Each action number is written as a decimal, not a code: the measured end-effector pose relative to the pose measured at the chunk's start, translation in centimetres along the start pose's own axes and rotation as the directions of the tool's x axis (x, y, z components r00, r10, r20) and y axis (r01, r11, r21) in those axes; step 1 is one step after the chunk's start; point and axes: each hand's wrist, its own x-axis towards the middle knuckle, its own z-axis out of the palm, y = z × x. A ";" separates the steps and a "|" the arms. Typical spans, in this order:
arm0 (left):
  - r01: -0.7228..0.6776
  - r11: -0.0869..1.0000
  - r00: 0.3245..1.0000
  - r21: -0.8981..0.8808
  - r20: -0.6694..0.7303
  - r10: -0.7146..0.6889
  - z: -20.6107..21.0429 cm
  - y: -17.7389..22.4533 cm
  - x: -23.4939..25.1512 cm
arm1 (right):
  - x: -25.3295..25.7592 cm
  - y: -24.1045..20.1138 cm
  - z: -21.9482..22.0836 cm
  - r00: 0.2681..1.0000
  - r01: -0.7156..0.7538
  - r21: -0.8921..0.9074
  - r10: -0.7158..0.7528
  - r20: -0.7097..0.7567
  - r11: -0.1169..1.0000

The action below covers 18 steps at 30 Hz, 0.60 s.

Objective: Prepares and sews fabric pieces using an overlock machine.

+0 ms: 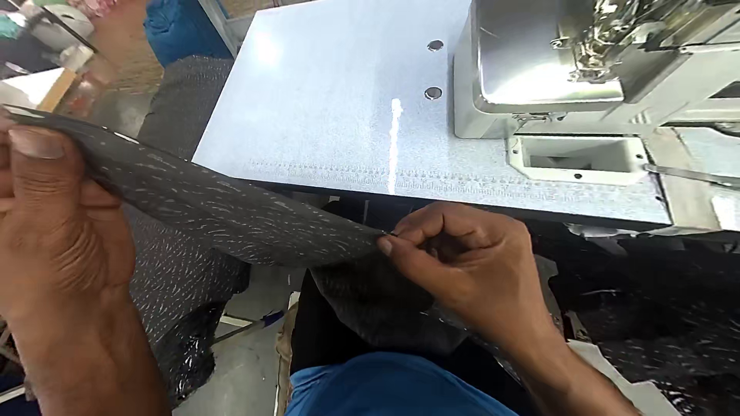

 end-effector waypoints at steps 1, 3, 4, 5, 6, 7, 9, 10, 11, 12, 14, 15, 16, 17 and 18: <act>0.064 0.997 0.998 -0.031 -0.026 -0.065 1.1 0.3 -0.3 | 0.0 -0.1 -0.1 1.000 0.021 -0.016 -0.021 -0.010 1.000; 0.100 0.992 0.992 -0.075 -0.068 -0.106 4.3 0.5 0.6 | 0.1 0.0 -0.2 0.999 0.030 0.001 -0.030 -0.020 1.000; 0.068 0.995 0.991 -0.071 -0.113 -0.076 6.1 0.2 1.4 | 0.1 -0.1 -0.3 1.000 -0.004 0.054 0.004 0.006 0.999; 0.010 0.999 0.990 -0.044 -0.139 -0.016 7.9 -0.1 2.3 | -0.4 -0.4 -0.6 0.996 -0.071 0.147 0.061 0.071 0.987; -0.057 0.998 0.990 0.028 -0.130 0.060 10.0 -0.3 3.3 | -1.2 -1.1 -1.1 0.980 -0.155 0.258 0.116 0.162 0.954; -0.139 0.980 0.984 0.142 -0.096 0.153 12.7 -0.2 4.5 | -2.0 -1.9 -1.9 0.962 -0.215 0.348 0.137 0.237 0.913; -0.438 0.856 0.899 0.275 0.141 0.414 19.6 0.1 6.5 | -3.7 -1.8 -3.7 0.952 -0.272 0.401 0.183 0.247 0.875; -0.563 0.798 0.819 0.215 0.276 0.503 23.5 -0.2 7.0 | -4.7 -0.4 -4.4 0.959 -0.277 0.370 0.229 0.168 0.887; -0.614 0.782 0.753 0.107 0.377 0.539 27.5 -0.9 7.0 | -5.8 1.8 -5.2 0.959 -0.281 0.308 0.276 0.059 0.909; -0.593 0.805 0.718 0.012 0.461 0.521 31.2 -1.9 6.3 | -6.9 4.0 -5.8 0.946 -0.302 0.243 0.322 -0.043 0.922; -0.473 0.878 0.687 -0.070 0.596 0.417 36.2 -3.9 4.4 | -9.0 6.9 -7.0 0.921 -0.330 0.154 0.354 -0.165 0.931; -0.424 0.903 0.678 -0.068 0.637 0.367 37.5 -4.7 3.5 | -9.8 7.3 -7.3 0.910 -0.350 0.142 0.372 -0.185 0.926; -0.396 0.917 0.677 -0.053 0.657 0.330 38.1 -5.2 2.7 | -10.4 7.5 -7.5 0.900 -0.368 0.146 0.391 -0.192 0.918; -0.374 0.927 0.682 -0.034 0.667 0.300 38.3 -5.3 2.2 | -10.8 7.8 -7.7 0.895 -0.376 0.145 0.399 -0.199 0.915; -0.359 0.933 0.690 -0.009 0.671 0.272 38.4 -5.3 2.1 | -11.0 8.2 -7.8 0.896 -0.371 0.140 0.393 -0.208 0.918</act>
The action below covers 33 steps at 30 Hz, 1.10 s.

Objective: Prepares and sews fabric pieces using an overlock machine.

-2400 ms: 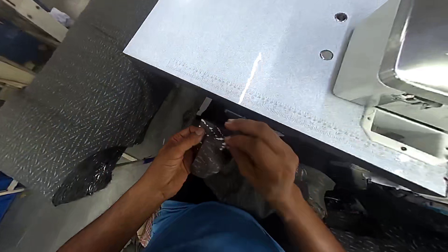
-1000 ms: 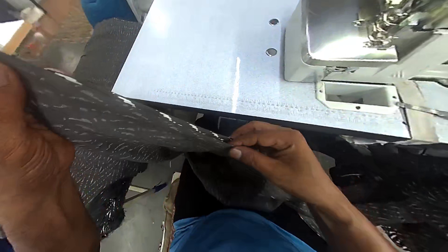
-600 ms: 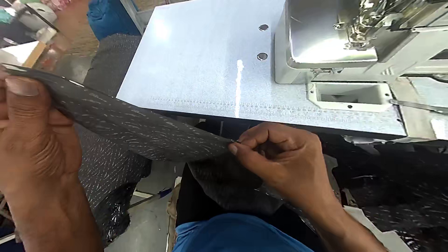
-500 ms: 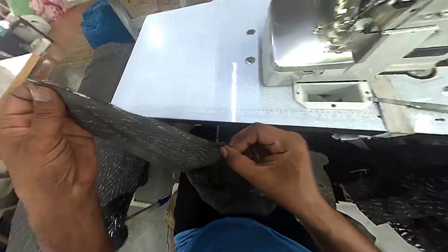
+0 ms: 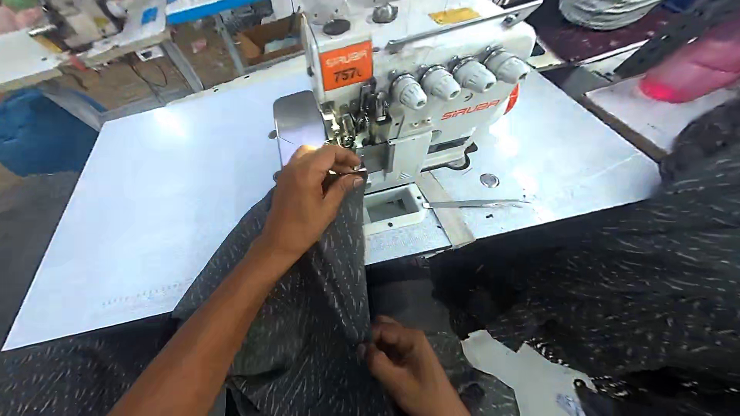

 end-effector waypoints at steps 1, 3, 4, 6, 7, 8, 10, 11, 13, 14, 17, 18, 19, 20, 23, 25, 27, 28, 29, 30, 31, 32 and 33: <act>0.021 1.000 1.000 0.009 -0.008 -0.021 0.0 0.1 0.1 | 0.2 0.4 -0.2 1.000 0.014 -0.004 -0.014 -0.002 1.000; 0.027 0.999 0.999 0.045 -0.038 -0.025 -0.1 0.0 0.4 | 0.9 1.0 -0.8 0.999 0.050 -0.011 -0.050 0.018 0.999; 0.015 0.997 0.999 0.077 -0.047 -0.012 0.0 0.0 0.4 | 1.1 1.2 -1.0 0.997 0.064 -0.012 -0.064 0.035 0.998; -0.046 0.970 0.998 0.240 -0.031 0.055 0.2 0.4 -0.1 | 1.5 1.5 -1.5 0.995 0.081 -0.014 -0.080 0.060 0.997; -0.075 0.933 0.996 0.353 -0.014 0.085 0.4 0.8 -0.6 | 1.7 1.5 -1.7 0.995 0.080 -0.009 -0.080 0.067 0.997; -0.085 0.890 0.995 0.447 -0.001 0.095 0.7 1.5 -1.4 | 1.7 1.4 -1.9 0.995 0.067 0.002 -0.067 0.074 0.998; -0.035 0.842 0.999 0.539 0.025 0.025 1.6 3.0 -3.2 | 1.6 1.0 -2.2 0.997 0.037 0.025 -0.039 0.072 0.999; -0.006 0.831 1.000 0.556 0.028 -0.011 1.9 3.4 -3.9 | 1.6 1.0 -2.2 0.997 0.038 0.032 -0.040 0.065 0.999; 0.020 0.820 0.999 0.573 0.027 -0.043 2.2 3.7 -4.7 | 1.8 1.1 -2.4 0.996 0.061 0.051 -0.064 0.060 0.997; 0.018 0.820 0.999 0.571 0.024 -0.039 2.2 3.6 -4.8 | 1.9 1.2 -2.5 0.995 0.070 0.066 -0.075 0.065 0.995; -0.001 0.826 0.999 0.563 0.042 -0.027 1.9 3.2 -4.6 | 2.2 0.8 -2.9 0.992 0.074 0.087 -0.082 0.095 0.994; -0.006 0.831 0.998 0.556 0.052 -0.028 1.7 3.1 -4.6 | 2.2 0.6 -3.0 0.992 0.064 0.092 -0.074 0.105 0.994; -0.008 0.838 0.998 0.546 0.058 -0.028 1.6 3.1 -4.6 | 2.1 0.6 -3.1 0.991 0.051 0.105 -0.063 0.114 0.993; -0.008 0.845 0.998 0.535 0.062 -0.030 1.5 3.2 -4.6 | 2.0 0.5 -3.2 0.991 0.038 0.121 -0.053 0.124 0.992; -0.004 0.859 0.996 0.512 0.082 -0.044 1.1 3.3 -4.3 | 2.1 0.7 -3.5 0.989 0.008 0.149 -0.030 0.146 0.989; -0.001 0.862 0.994 0.507 0.096 -0.055 0.9 3.5 -4.2 | 2.2 0.7 -3.8 0.989 0.007 0.152 -0.030 0.148 0.988; 0.002 0.870 0.992 0.493 0.109 -0.064 0.8 3.5 -4.1 | 2.1 0.2 -4.1 0.987 0.008 0.176 -0.036 0.156 0.984; 0.004 0.878 0.991 0.479 0.117 -0.069 0.6 3.3 -4.1 | 2.0 -0.2 -4.2 0.988 0.005 0.197 -0.035 0.150 0.980; 0.007 0.890 0.990 0.456 0.123 -0.071 0.5 2.9 -4.0 | 2.1 -0.4 -4.3 0.990 0.013 0.213 -0.043 0.138 0.977; 0.008 0.903 0.990 0.429 0.124 -0.067 0.2 2.5 -3.7 | 2.4 -0.5 -4.3 0.990 0.039 0.219 -0.067 0.121 0.975; 0.014 0.916 0.990 0.401 0.126 -0.070 0.0 2.1 -3.4 | 2.9 -0.4 -4.3 0.989 0.079 0.217 -0.104 0.106 0.973; 0.027 0.926 0.988 0.376 0.129 -0.081 -0.3 1.7 -3.0 | 3.5 -0.4 -4.3 0.985 0.124 0.220 -0.147 0.088 0.968; 0.042 0.934 0.986 0.354 0.134 -0.095 -0.5 1.2 -2.4 | 4.1 -0.7 -4.3 0.980 0.165 0.234 -0.186 0.072 0.958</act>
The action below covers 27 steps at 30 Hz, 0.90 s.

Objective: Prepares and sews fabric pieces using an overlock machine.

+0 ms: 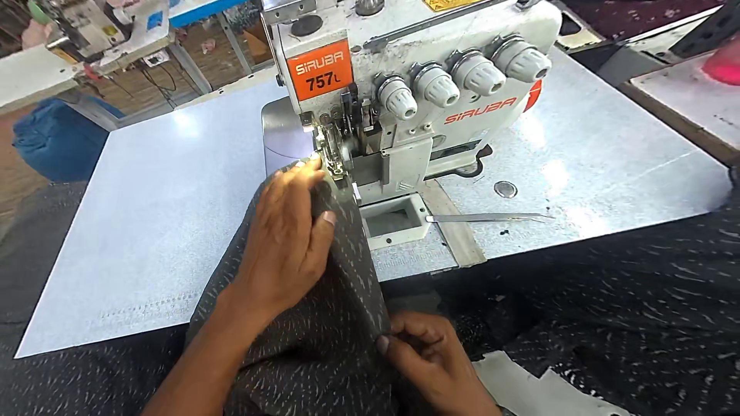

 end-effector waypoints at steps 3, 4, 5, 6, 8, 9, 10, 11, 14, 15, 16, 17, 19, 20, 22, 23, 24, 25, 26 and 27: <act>0.039 0.998 0.998 -0.055 0.048 -0.036 -0.6 -1.9 2.2 | 2.1 -1.2 0.1 0.997 0.072 0.023 -0.072 -0.011 0.997; 0.049 0.997 0.997 -0.067 0.055 -0.045 -0.6 -2.5 2.8 | 2.8 -1.4 0.2 0.997 0.074 0.018 -0.074 -0.030 0.997; 0.059 0.996 0.997 -0.073 0.063 -0.055 -0.6 -3.0 3.4 | 3.4 -1.5 0.3 0.996 0.075 0.011 -0.074 -0.055 0.997; 0.074 0.995 0.995 -0.074 0.076 -0.069 -0.6 -3.4 4.0 | 4.0 -1.7 0.4 0.994 0.079 0.005 -0.078 -0.070 0.997; 0.119 0.991 0.987 -0.061 0.115 -0.111 -0.8 -4.3 5.5 | 5.1 -2.4 0.4 0.991 0.087 -0.019 -0.088 -0.096 0.996; 0.132 0.990 0.985 -0.055 0.121 -0.125 -0.7 -4.9 6.3 | 5.7 -2.5 0.4 0.991 0.074 -0.044 -0.078 -0.111 0.996; 0.134 0.989 0.985 -0.059 0.121 -0.126 -0.6 -5.6 7.0 | 6.3 -2.3 0.4 0.990 0.050 -0.069 -0.058 -0.126 0.996; 0.129 0.989 0.986 -0.076 0.114 -0.120 -0.4 -6.4 7.7 | 6.8 -2.0 0.4 0.990 0.022 -0.084 -0.034 -0.140 0.996; 0.109 0.976 0.991 -0.189 -0.059 -0.122 0.0 -8.5 8.4 | 7.4 -1.6 0.9 0.989 -0.025 -0.076 0.013 -0.149 0.997; 0.081 0.982 0.978 -0.168 -0.177 -0.111 -0.2 -8.8 7.4 | 7.0 -1.6 1.0 0.990 -0.034 -0.076 0.024 -0.138 0.996; 0.075 0.989 0.962 -0.126 -0.251 -0.105 -0.9 -8.2 5.5 | 6.2 -1.6 1.0 0.993 -0.041 -0.087 0.031 -0.114 0.995; 0.084 0.989 0.952 -0.121 -0.284 -0.115 -1.7 -7.3 2.7 | 5.0 -1.5 0.7 0.996 -0.050 -0.099 0.042 -0.075 0.994; 0.134 0.969 0.931 -0.209 -0.309 -0.195 -1.9 -5.6 -5.2 | 2.4 -0.9 -0.8 0.996 -0.087 -0.132 0.091 0.023 0.987; 0.191 0.957 0.912 -0.219 -0.321 -0.255 -1.4 -5.2 -9.3 | 1.1 -0.4 -1.9 0.989 -0.120 -0.183 0.134 0.066 0.976; 0.377 0.922 0.887 -0.090 -0.254 -0.387 -0.9 -4.8 -16.2 | -1.6 0.3 -3.6 0.967 -0.192 -0.309 0.233 0.103 0.931; 0.440 0.898 0.884 0.003 -0.177 -0.433 -1.1 -4.8 -18.2 | -2.7 0.2 -4.2 0.957 -0.215 -0.343 0.267 0.111 0.914; 0.456 0.887 0.888 0.078 -0.109 -0.447 -1.4 -4.8 -19.1 | -3.5 -0.1 -4.8 0.952 -0.226 -0.355 0.282 0.117 0.907; 0.444 0.888 0.896 0.125 -0.058 -0.440 -1.8 -4.7 -19.3 | -4.0 -0.4 -5.3 0.952 -0.229 -0.355 0.284 0.113 0.906; 0.425 0.892 0.904 0.153 -0.020 -0.427 -2.1 -4.7 -19.1 | -4.4 -0.7 -5.6 0.954 -0.232 -0.345 0.281 0.099 0.909; 0.411 0.896 0.908 0.168 0.010 -0.418 -2.4 -4.7 -18.5 | -4.8 -0.8 -6.0 0.956 -0.243 -0.320 0.282 0.080 0.916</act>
